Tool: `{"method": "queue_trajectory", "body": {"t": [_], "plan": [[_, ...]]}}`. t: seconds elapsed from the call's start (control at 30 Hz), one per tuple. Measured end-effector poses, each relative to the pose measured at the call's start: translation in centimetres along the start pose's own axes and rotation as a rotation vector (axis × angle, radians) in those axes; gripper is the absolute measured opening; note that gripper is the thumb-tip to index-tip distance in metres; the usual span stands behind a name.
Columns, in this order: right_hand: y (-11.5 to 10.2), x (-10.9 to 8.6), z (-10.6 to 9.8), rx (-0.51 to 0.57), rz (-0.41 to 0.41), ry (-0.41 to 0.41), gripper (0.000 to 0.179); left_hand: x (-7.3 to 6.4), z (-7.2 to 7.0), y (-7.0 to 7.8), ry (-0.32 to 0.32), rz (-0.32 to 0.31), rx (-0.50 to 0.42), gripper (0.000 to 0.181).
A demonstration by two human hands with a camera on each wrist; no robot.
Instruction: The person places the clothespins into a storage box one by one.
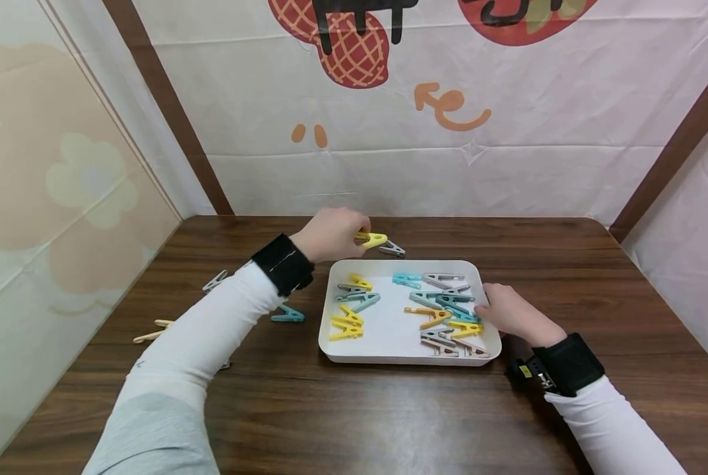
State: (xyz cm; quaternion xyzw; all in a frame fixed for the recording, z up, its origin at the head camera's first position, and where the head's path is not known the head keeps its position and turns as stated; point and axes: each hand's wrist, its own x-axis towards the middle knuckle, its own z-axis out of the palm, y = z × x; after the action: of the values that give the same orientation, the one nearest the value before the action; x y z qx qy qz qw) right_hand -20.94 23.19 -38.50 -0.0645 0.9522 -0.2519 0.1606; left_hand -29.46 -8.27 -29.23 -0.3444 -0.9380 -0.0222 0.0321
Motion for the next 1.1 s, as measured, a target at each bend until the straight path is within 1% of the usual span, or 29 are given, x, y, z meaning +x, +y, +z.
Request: {"method": "queue_trajectory", "body": {"t": [0.1,0.23,0.47,0.63,0.77,0.83,0.97,1.1], "plan": [[0.0,-0.1,-0.2,-0.001,0.001,-0.002,0.047,-2.0,-0.1,0.4,0.014,0.041,-0.025,0.028],[-0.2,-0.1,-0.1,0.000,0.007,-0.001,0.048,-4.2,0.4,0.9,0.001,0.069,-0.070,0.031],[-0.2,0.0,0.1,-0.021,0.009,0.008,0.047,-7.4,1.5,2.1,-0.069,0.124,-0.168,0.029],[-0.2,0.0,0.0,-0.062,-0.001,0.023,0.046,-9.2,2.7,2.7,-0.112,0.149,-0.195,0.026],[-0.3,-0.1,-0.1,-0.067,-0.004,0.021,0.046,-10.3,3.6,3.1,-0.171,0.152,-0.209,0.024],[-0.3,-0.1,-0.2,-0.067,-0.002,0.020,0.047,-10.5,4.0,3.3,-0.199,0.148,-0.208,0.024],[-0.3,-0.1,-0.2,-0.079,-0.004,0.026,0.047,-10.6,4.3,3.5,-0.242,0.129,-0.195,0.022],[-0.3,-0.1,0.0,-0.048,0.003,0.013,0.048,-10.5,4.4,3.8,-0.277,0.122,-0.182,0.019]]}}
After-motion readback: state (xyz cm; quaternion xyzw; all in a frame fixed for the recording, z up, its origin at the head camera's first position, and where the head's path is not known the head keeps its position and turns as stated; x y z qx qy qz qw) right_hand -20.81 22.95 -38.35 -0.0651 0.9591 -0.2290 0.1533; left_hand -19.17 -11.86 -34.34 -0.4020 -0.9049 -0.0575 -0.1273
